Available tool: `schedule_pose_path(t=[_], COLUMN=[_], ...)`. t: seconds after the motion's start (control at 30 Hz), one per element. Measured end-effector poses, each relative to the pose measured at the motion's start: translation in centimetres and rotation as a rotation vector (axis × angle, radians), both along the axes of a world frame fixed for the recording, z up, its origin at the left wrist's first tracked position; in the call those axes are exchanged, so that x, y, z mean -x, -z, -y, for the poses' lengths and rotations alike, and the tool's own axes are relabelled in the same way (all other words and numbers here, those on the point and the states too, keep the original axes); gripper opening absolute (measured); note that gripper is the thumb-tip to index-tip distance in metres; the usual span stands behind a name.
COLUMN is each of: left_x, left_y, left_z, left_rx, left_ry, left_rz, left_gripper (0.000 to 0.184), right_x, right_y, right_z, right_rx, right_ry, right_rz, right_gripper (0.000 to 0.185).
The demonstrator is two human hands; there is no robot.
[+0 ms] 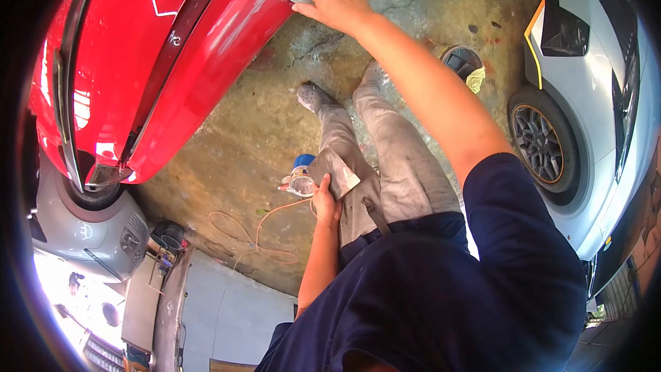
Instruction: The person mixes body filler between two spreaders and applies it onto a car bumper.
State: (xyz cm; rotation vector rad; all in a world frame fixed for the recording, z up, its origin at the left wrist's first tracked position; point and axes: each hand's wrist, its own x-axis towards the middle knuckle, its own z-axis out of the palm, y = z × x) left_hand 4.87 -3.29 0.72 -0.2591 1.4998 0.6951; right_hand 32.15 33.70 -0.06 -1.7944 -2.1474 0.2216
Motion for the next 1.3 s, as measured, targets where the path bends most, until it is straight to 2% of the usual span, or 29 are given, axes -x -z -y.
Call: schedule_pose_path(t=[0.13, 0.23, 0.33, 0.53, 0.63, 0.83, 0.93, 1.03, 1.13, 1.23, 1.3], left_x=[-0.1, -0.1, -0.2, -0.3, -0.2, -0.5, -0.5, -0.5, -0.7, -1.0, -1.3], left_y=[-0.1, 0.0, -0.1, -0.2, 0.0, -0.3, -0.3, -0.5, -0.5, -0.6, -0.9], left_z=[0.1, 0.1, -0.2, -0.1, 0.0, -0.3, -0.3, -0.4, -0.5, -1.5, -2.9], left_rx=[-0.023, -0.023, -0.021, 0.004, 0.003, 0.014, 0.023, 0.01, 0.001, -0.005, -0.002], left_ry=[0.011, 0.011, 0.022, 0.034, 0.06, 0.027, 0.038, 0.047, 0.055, 0.045, 0.028], left_rz=[-0.006, -0.006, -0.016, -0.014, -0.013, 0.0, 0.002, 0.005, 0.004, -0.006, -0.003], left_gripper=[0.038, 0.038, 0.038, 0.039, 0.041, 0.04, 0.042, 0.044, 0.046, 0.048, 0.049], right_x=[-0.6, -1.0, -1.5, -2.3, -2.5, -3.2, -3.0, -3.4, -3.5, -2.9, -2.6], right_y=[-0.3, 0.5, 0.6, 0.8, 0.9, -1.1, 0.0, 1.6, 1.1, 0.5, 2.4], right_z=[0.1, -0.5, 0.0, -0.4, -0.1, -1.1, -1.1, -0.2, -0.1, -1.1, -0.4], right_rx=[0.029, -0.053, 0.022, -0.058, 0.029, 0.001, -0.057, 0.035, -0.029, -0.09, -0.083], right_ry=[0.0, 0.022, -0.003, 0.046, 0.048, 0.029, 0.037, 0.032, 0.038, 0.012, 0.046], right_rz=[0.022, -0.059, 0.034, -0.08, -0.001, -0.176, -0.166, -0.01, -0.047, -0.25, -0.114], right_gripper=[0.043, 0.043, 0.043, 0.044, 0.045, 0.049, 0.048, 0.046, 0.045, 0.048, 0.047])
